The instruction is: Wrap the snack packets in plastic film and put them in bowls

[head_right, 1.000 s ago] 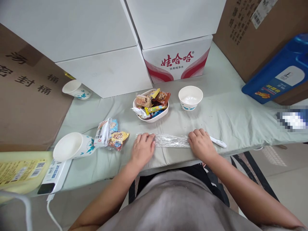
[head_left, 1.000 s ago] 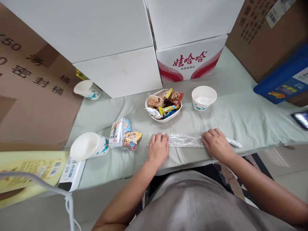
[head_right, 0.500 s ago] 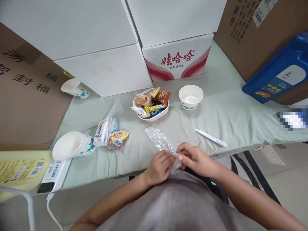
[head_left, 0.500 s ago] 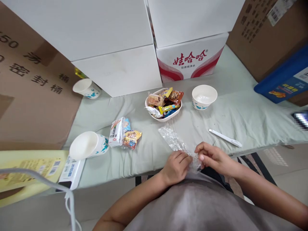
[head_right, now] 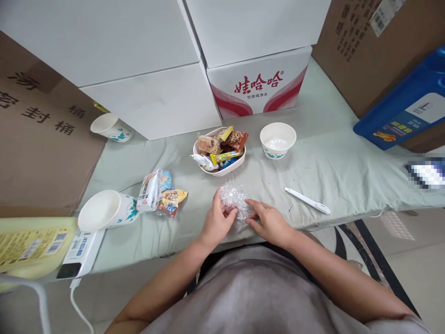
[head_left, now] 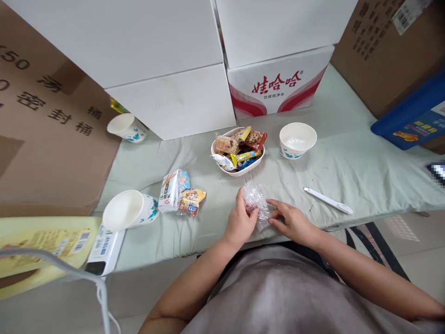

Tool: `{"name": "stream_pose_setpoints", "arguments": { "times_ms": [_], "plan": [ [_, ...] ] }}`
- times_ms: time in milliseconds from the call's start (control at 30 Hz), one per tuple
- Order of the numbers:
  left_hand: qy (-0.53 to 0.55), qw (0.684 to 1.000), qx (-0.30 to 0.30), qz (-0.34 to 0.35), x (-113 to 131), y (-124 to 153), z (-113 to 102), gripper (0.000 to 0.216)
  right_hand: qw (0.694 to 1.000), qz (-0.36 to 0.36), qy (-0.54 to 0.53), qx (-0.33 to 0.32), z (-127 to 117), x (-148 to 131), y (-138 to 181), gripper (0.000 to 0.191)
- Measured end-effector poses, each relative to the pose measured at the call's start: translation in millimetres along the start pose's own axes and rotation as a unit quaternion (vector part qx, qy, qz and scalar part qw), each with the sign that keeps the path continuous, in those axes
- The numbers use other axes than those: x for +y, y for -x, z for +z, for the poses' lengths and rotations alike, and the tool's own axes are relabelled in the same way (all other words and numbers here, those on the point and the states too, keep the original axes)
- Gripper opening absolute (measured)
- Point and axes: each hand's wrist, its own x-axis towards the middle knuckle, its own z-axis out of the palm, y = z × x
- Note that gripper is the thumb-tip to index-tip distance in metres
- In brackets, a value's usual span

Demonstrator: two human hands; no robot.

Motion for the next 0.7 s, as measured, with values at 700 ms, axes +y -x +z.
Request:
{"name": "stream_pose_setpoints", "arguments": {
  "times_ms": [700],
  "plan": [
    [-0.227, 0.939, 0.153, 0.209, -4.6, -18.8, -2.0, 0.045, 0.995, -0.019, 0.098, 0.010, 2.1, -2.0, 4.0, 0.011]
  ]
}}
